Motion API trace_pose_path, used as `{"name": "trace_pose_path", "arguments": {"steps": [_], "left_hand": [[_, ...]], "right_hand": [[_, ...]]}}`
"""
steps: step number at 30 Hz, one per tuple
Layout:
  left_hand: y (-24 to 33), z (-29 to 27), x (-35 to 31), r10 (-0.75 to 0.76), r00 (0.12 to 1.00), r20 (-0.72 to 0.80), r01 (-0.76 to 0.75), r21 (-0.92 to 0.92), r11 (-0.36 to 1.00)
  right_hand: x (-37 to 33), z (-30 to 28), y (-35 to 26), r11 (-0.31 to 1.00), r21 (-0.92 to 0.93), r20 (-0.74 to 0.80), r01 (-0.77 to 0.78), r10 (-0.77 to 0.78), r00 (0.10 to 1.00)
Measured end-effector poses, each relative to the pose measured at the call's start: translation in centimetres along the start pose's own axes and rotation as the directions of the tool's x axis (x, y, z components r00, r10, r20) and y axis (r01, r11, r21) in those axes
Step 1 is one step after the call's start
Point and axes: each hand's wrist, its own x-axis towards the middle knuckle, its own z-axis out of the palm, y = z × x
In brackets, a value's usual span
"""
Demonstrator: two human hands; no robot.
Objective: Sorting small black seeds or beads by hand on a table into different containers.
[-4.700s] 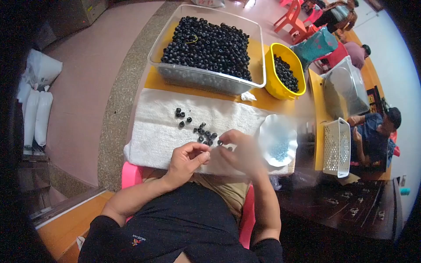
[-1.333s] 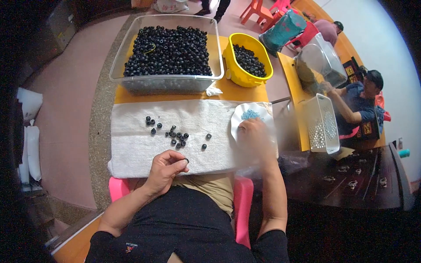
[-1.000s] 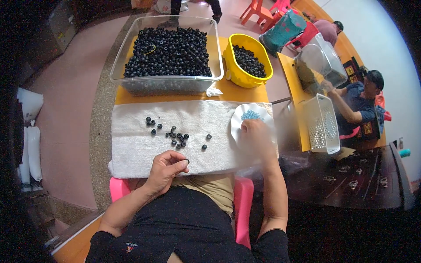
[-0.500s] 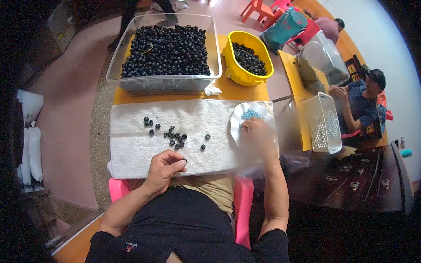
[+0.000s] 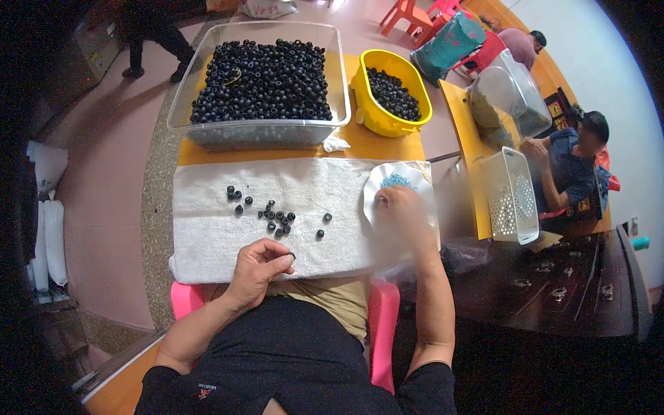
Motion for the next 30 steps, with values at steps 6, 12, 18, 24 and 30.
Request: {"name": "trace_pose_path", "arguments": {"steps": [6, 12, 18, 24, 30], "left_hand": [[0.0, 0.0, 0.0, 0.001, 1.000, 0.004, -0.001, -0.002, 1.000], [0.0, 0.1, -0.1, -0.011, 1.000, -0.004, 0.011, 0.000, 1.000], [0.1, 0.1, -0.1, -0.010, 1.000, -0.008, 0.010, 0.001, 1.000], [0.1, 0.1, 0.0, -0.009, 1.000, -0.021, 0.009, -0.011, 1.000], [0.0, 0.1, 0.0, -0.013, 1.000, -0.024, 0.012, -0.016, 1.000]], "right_hand": [[-0.1, 0.3, 0.0, 0.997, 0.052, -0.072, 0.063, -0.059, 0.996], [-0.2, 0.8, 0.8, 0.990, 0.107, -0.075, 0.087, -0.079, 0.994], [-0.2, 0.0, 0.6, 0.999, 0.031, -0.107, -0.012, 0.015, 0.994], [0.1, 0.3, 1.2, 0.996, -0.089, -0.010, 0.022, -0.023, 1.000], [0.3, 0.5, 1.6, 0.999, -0.054, 0.006, 0.004, -0.003, 1.000]]}}
